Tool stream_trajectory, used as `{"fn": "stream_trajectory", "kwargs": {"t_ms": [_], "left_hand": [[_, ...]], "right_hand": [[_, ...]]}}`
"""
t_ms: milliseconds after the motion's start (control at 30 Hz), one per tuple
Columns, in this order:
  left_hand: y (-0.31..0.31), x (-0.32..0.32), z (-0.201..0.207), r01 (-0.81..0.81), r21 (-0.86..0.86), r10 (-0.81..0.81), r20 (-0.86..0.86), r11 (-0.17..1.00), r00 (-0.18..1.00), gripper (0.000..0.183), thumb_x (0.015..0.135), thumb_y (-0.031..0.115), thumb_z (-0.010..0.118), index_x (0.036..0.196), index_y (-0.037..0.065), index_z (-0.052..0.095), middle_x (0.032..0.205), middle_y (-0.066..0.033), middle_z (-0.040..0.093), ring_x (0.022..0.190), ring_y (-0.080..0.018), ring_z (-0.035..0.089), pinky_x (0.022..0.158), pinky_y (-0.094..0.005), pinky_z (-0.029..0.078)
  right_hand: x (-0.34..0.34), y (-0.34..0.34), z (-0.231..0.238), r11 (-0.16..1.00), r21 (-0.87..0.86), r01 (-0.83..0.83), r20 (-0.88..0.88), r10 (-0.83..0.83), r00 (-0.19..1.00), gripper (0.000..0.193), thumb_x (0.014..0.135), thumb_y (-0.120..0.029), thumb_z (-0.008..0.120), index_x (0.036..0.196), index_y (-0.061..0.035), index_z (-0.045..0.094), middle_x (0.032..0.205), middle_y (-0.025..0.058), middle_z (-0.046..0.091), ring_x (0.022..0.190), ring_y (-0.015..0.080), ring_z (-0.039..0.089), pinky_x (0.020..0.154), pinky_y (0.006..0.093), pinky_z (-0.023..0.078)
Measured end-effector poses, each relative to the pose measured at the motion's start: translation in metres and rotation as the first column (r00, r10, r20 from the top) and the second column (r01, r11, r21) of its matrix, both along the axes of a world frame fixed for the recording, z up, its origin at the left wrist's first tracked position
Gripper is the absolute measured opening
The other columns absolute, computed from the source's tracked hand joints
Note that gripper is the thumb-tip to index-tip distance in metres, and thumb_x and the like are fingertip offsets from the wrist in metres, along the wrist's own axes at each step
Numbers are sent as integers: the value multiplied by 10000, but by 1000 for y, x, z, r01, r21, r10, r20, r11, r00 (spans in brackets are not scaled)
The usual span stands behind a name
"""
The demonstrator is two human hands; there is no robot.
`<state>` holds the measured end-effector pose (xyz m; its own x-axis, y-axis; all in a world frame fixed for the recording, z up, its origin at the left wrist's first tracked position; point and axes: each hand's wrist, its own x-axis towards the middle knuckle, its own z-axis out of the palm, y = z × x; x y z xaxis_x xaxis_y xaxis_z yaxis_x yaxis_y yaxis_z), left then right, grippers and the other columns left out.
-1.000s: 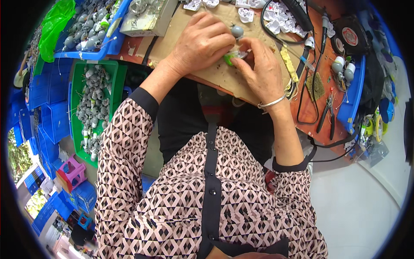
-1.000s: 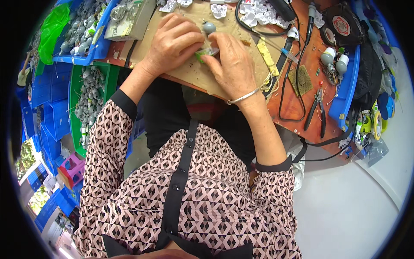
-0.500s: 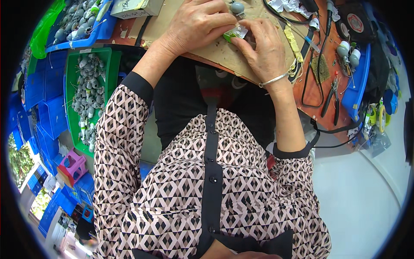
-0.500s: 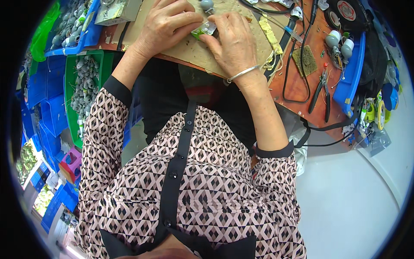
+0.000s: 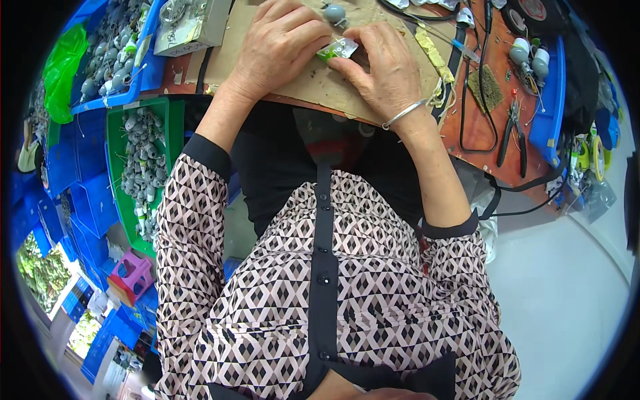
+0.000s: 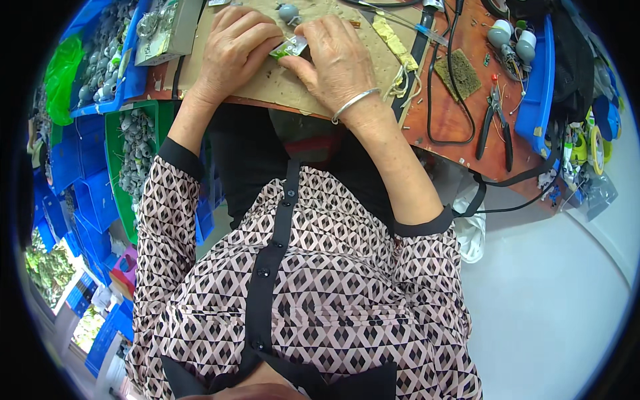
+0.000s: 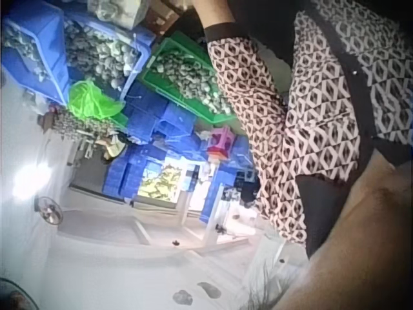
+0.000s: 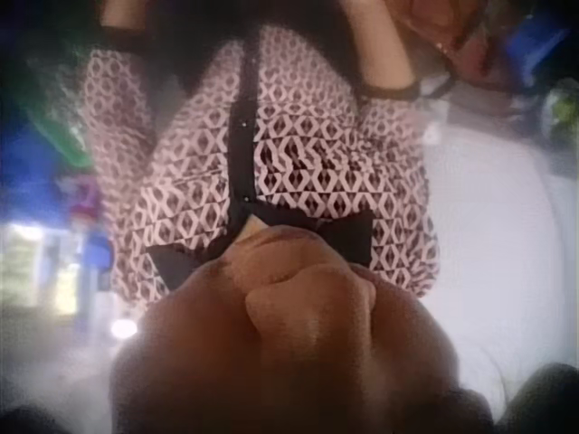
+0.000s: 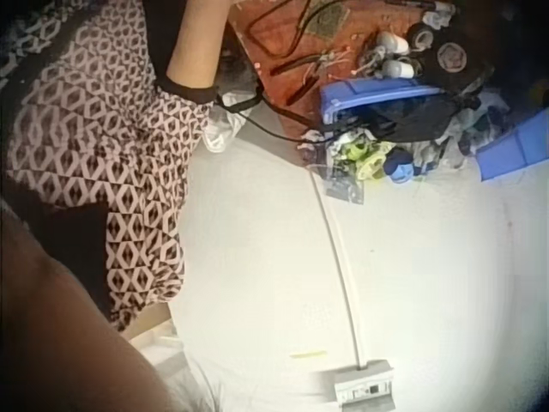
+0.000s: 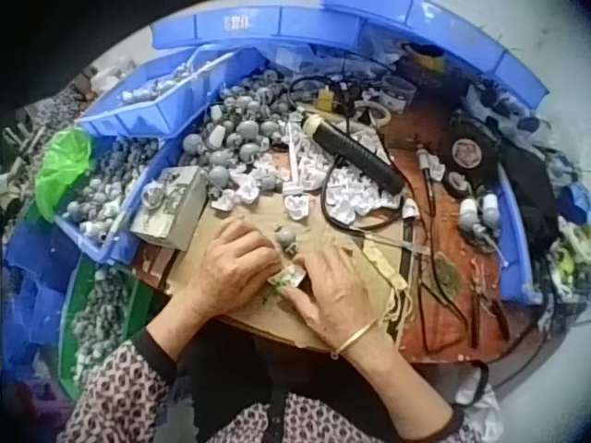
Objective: Assembling and soldering electronic components for LED light bulbs at a factory workbench.
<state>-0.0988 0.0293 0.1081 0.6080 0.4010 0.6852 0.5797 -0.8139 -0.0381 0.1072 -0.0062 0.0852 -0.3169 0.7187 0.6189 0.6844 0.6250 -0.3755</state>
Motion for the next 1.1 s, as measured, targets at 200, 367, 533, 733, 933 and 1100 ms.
{"fn": "stream_trajectory", "kwargs": {"t_ms": [200,367,533,733,933,1100], "left_hand": [[10,-2,-2,-4,-6,4,46,1000,999,120,829,207,750,920,134,722,903,-16,658,912,-236,608,878,-384,456],[6,8,10,-2,-71,7,68,997,998,122,822,200,773,905,125,725,880,-22,664,897,-241,606,871,-389,458],[5,15,20,-10,-95,17,71,995,997,181,804,153,769,977,130,720,882,-28,667,903,-252,604,893,-399,450],[1,16,31,-33,-123,38,40,992,998,247,792,139,764,1035,123,721,906,-35,670,926,-263,605,908,-412,444],[-10,-10,26,-125,-169,136,59,978,989,232,797,126,765,1023,100,721,938,-41,689,962,-268,610,911,-412,441],[-38,-43,8,-237,-203,262,104,950,960,218,799,124,763,1011,97,719,940,-43,689,963,-268,611,906,-415,435]], "right_hand": [[2,9,8,999,26,20,37,-21,999,428,768,-269,825,1085,-52,636,1070,102,628,1055,303,579,926,411,484],[10,15,16,995,101,17,29,-20,999,446,768,-270,823,1114,-59,637,1130,97,649,1074,293,584,964,429,458],[27,9,31,999,48,-24,31,23,999,425,814,-296,788,1133,-53,650,1096,103,663,1071,296,595,949,430,465],[68,-11,48,999,-32,1,9,0,1000,245,877,-216,730,1066,-70,676,1032,97,674,998,290,610,889,417,469],[80,-18,55,997,-69,44,25,-42,999,182,899,-199,706,1020,-65,683,1001,81,687,968,277,614,878,411,460],[70,-25,58,991,-131,24,24,-21,999,156,902,-181,699,1007,-66,688,989,82,694,984,280,624,892,410,456]]}}
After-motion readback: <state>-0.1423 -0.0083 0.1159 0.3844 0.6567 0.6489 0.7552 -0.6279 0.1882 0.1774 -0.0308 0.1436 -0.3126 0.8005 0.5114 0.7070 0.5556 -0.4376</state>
